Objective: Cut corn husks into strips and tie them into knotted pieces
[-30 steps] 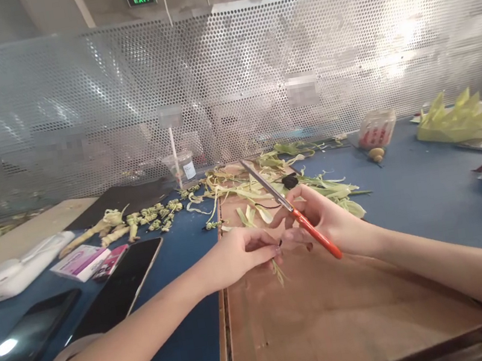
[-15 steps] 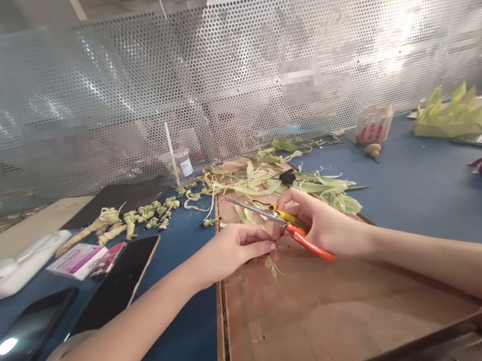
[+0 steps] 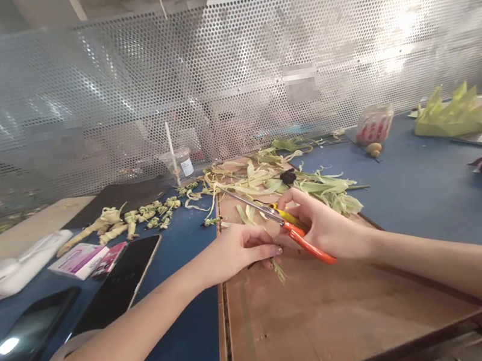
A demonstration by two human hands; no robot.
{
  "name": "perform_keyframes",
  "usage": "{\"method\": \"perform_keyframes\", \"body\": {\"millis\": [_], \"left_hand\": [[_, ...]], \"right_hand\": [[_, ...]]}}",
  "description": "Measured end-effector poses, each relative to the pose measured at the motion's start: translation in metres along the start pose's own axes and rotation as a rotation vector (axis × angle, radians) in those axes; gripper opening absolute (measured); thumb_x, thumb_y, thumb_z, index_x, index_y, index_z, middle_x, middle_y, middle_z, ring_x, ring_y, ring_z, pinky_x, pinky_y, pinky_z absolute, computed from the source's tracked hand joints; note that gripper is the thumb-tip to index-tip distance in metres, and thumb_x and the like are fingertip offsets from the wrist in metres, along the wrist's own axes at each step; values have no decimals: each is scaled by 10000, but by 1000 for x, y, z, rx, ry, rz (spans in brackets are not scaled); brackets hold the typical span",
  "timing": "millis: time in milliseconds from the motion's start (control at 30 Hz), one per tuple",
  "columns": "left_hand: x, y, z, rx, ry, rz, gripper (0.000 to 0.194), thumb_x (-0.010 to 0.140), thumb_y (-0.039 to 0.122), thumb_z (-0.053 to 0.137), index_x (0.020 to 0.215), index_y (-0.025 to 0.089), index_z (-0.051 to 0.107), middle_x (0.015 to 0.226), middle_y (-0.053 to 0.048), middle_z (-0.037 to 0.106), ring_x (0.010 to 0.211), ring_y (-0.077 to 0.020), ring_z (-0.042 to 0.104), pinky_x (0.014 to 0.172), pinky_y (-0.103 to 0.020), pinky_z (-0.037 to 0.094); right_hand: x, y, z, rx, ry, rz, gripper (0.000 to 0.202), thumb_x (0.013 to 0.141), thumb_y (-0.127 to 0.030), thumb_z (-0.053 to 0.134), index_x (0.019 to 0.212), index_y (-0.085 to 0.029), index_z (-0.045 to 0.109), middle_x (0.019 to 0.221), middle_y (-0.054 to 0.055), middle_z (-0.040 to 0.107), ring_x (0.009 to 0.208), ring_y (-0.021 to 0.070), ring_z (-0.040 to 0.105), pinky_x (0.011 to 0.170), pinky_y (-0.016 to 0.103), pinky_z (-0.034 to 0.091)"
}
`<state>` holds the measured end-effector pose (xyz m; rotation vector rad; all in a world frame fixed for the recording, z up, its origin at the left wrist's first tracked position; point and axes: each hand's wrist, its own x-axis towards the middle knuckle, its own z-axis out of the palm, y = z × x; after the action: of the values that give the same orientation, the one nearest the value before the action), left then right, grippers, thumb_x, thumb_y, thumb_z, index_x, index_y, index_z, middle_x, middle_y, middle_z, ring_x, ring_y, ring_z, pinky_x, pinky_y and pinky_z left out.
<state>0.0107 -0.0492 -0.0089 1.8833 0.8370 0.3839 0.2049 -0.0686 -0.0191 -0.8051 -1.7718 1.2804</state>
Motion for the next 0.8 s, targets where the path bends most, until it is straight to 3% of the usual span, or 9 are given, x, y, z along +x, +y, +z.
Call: {"method": "perform_keyframes", "body": {"millis": [167, 367, 467, 600, 800], "left_hand": [[3, -3, 0, 36, 4, 7, 230, 778, 356, 559, 852, 157, 647, 797, -45, 665, 730, -149, 591, 712, -278, 441], [1, -1, -1, 98, 29, 11, 240, 771, 365, 559, 836, 163, 671, 794, -44, 674, 736, -159, 593, 675, -262, 430], [-1, 2, -2, 56, 35, -8, 248, 779, 369, 544, 779, 159, 676, 792, -41, 676, 670, -131, 575, 619, -235, 417], [-2, 2, -3, -46, 52, -27, 236, 774, 354, 545, 763, 157, 675, 826, -47, 680, 632, -116, 560, 585, -224, 410], [-3, -3, -15, -64, 393, 30, 264, 758, 381, 561, 809, 153, 684, 747, -44, 664, 674, -136, 563, 623, -242, 412]], "right_hand": [[2, 4, -1, -45, 10, -24, 474, 635, -285, 718, 925, -235, 348, 676, -51, 518, 569, 82, 463, 468, 173, 335], [2, 3, 1, -138, 23, -35, 414, 680, -337, 671, 904, -230, 340, 636, -57, 491, 550, 91, 458, 471, 189, 332], [0, -2, -9, -257, 26, -48, 338, 724, -356, 616, 866, -221, 341, 641, -48, 469, 549, 89, 433, 478, 195, 327], [-4, -8, -36, -612, 10, -90, 331, 699, -377, 611, 836, -212, 359, 659, -35, 441, 545, 89, 363, 468, 196, 292], [-6, -20, -59, -1012, -106, -136, 244, 744, -369, 530, 862, -204, 393, 713, -2, 466, 583, 124, 379, 542, 236, 297]]}}
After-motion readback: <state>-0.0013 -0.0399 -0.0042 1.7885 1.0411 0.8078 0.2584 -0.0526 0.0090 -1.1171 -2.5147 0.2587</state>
